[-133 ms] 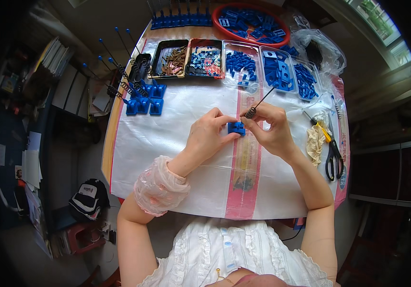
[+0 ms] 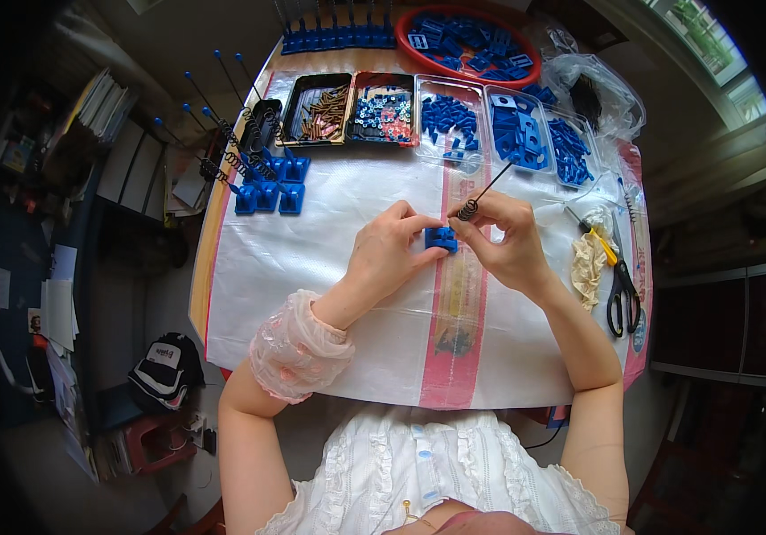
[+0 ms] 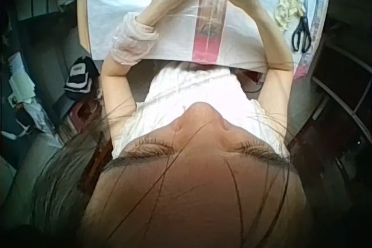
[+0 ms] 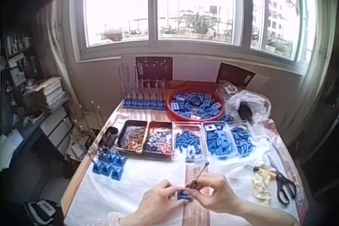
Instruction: The recorder uses a specialized tool to assemble small plastic parts and springs on a workbench.
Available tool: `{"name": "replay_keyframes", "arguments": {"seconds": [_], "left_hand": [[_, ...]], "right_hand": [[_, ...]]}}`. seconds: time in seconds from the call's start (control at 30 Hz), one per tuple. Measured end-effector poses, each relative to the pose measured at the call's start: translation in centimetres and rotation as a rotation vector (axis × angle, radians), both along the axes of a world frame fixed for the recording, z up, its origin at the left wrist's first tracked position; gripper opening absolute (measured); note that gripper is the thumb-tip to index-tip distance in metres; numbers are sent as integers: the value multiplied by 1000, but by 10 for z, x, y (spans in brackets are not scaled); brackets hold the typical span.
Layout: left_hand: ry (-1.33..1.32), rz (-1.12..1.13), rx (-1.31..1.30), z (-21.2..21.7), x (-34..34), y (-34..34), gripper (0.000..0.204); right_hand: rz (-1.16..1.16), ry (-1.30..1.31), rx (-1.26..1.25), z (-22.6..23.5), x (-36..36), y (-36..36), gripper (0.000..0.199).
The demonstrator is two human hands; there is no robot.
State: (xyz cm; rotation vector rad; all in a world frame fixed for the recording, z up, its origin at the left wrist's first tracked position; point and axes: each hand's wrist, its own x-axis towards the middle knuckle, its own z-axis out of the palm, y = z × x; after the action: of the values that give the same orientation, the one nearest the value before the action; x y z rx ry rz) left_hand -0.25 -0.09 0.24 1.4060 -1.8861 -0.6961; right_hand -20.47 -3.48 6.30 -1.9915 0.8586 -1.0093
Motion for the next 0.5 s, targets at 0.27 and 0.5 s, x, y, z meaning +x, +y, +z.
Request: {"name": "replay_keyframes", "arguments": {"seconds": [0.27,0.5], "left_hand": [[-17,-1,23,2,1,0,35],[-18,-2,15,1,1,-1,34]], "right_hand": [[5,-3,0,0,0,0,7],[0,-6,12,-1,0,0,6]]}}
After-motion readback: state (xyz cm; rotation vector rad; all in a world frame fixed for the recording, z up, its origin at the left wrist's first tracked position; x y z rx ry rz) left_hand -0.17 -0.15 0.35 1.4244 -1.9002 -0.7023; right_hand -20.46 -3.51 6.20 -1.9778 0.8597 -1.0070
